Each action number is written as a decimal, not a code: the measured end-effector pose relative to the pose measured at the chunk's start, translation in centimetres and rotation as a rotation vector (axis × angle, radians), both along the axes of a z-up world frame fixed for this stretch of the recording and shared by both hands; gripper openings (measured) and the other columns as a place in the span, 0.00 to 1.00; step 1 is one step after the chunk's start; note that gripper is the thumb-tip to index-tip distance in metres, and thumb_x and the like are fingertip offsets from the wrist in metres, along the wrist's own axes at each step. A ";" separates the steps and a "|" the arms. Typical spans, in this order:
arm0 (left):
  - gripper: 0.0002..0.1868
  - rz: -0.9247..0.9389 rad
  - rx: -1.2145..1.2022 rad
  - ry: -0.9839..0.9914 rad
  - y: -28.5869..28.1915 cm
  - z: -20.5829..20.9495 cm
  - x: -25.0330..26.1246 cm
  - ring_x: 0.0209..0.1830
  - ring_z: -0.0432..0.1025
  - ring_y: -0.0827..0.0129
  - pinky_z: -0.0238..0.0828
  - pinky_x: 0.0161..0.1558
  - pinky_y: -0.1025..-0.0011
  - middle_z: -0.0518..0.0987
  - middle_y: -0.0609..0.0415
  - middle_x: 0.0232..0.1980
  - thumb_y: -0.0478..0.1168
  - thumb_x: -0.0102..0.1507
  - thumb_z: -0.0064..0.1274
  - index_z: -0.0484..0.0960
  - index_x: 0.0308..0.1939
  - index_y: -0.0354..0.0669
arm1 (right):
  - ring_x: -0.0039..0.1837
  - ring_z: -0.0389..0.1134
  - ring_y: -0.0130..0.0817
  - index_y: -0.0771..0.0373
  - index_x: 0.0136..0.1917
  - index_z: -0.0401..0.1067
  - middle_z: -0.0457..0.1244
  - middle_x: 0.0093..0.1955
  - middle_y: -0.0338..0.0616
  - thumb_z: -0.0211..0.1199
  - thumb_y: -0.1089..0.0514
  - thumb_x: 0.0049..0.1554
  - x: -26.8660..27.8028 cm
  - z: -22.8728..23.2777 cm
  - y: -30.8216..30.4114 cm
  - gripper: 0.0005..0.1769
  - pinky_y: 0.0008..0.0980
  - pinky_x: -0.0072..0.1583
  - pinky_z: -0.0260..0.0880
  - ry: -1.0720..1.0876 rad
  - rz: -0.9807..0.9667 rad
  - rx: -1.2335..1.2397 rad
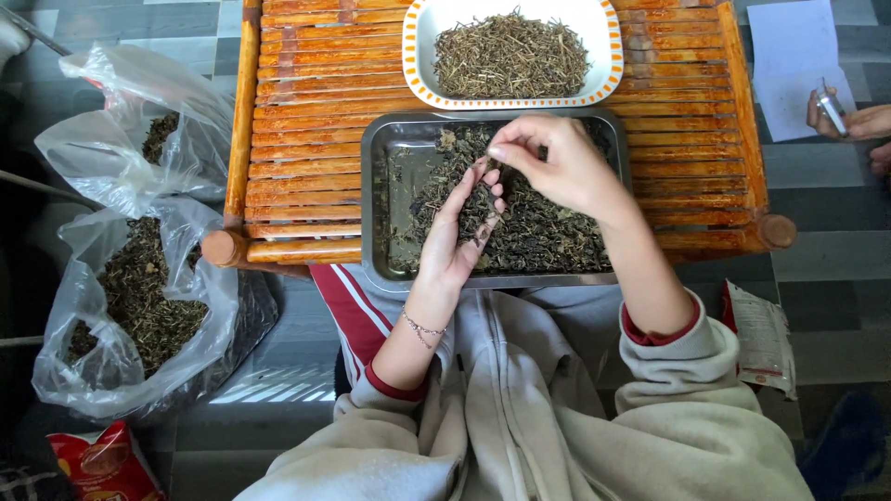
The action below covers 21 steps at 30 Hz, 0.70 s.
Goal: Sorting dried tea leaves by hand to remove stems and debris from a metal tray into a separate bowl.
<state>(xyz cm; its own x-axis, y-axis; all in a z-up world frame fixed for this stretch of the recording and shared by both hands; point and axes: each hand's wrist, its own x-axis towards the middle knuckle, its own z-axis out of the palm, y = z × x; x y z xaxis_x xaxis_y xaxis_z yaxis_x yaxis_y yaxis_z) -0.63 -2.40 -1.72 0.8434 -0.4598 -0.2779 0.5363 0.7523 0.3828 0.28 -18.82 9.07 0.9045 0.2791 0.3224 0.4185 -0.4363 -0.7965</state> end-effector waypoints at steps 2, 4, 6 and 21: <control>0.20 0.005 0.002 -0.006 0.0 0.3 0.0 0.51 0.79 0.64 0.80 0.56 0.69 0.82 0.46 0.55 0.43 0.69 0.55 0.77 0.63 0.37 | 0.40 0.63 0.33 0.75 0.51 0.77 0.66 0.41 0.52 0.63 0.71 0.62 -0.1 0.8 -0.4 0.05 0.30 0.42 0.66 0.001 0.006 -0.014; 0.22 -0.002 0.002 -0.062 -0.1 -0.3 0.3 0.53 0.79 0.63 0.81 0.56 0.68 0.82 0.46 0.57 0.44 0.70 0.54 0.75 0.64 0.37 | 0.39 0.61 0.34 0.73 0.49 0.77 0.64 0.39 0.51 0.63 0.69 0.61 -0.2 1.7 -0.8 0.05 0.32 0.43 0.64 0.086 0.062 -0.063; 0.22 -0.008 0.008 -0.067 -0.5 -1.0 0.0 0.53 0.79 0.63 0.81 0.56 0.68 0.82 0.45 0.56 0.46 0.70 0.54 0.76 0.64 0.37 | 0.38 0.61 0.35 0.71 0.47 0.77 0.64 0.39 0.51 0.65 0.68 0.59 -0.3 1.7 -0.8 0.03 0.36 0.43 0.63 0.056 0.083 -0.103; 0.16 -0.005 -0.003 -0.027 -1.7 -3.7 0.6 0.50 0.81 0.62 0.80 0.55 0.63 0.84 0.45 0.51 0.45 0.67 0.63 0.82 0.53 0.38 | 0.38 0.62 0.34 0.64 0.47 0.79 0.67 0.40 0.47 0.69 0.66 0.55 0.8 -0.4 0.6 0.05 0.32 0.43 0.64 0.002 0.056 -0.097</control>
<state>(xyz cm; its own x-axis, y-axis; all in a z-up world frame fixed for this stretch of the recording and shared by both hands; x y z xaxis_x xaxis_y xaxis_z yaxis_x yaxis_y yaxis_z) -0.03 -4.09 -5.40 0.8482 -0.4651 -0.2534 0.5296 0.7506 0.3951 1.05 -18.20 8.65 0.8873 0.3588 0.2897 0.4428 -0.4876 -0.7525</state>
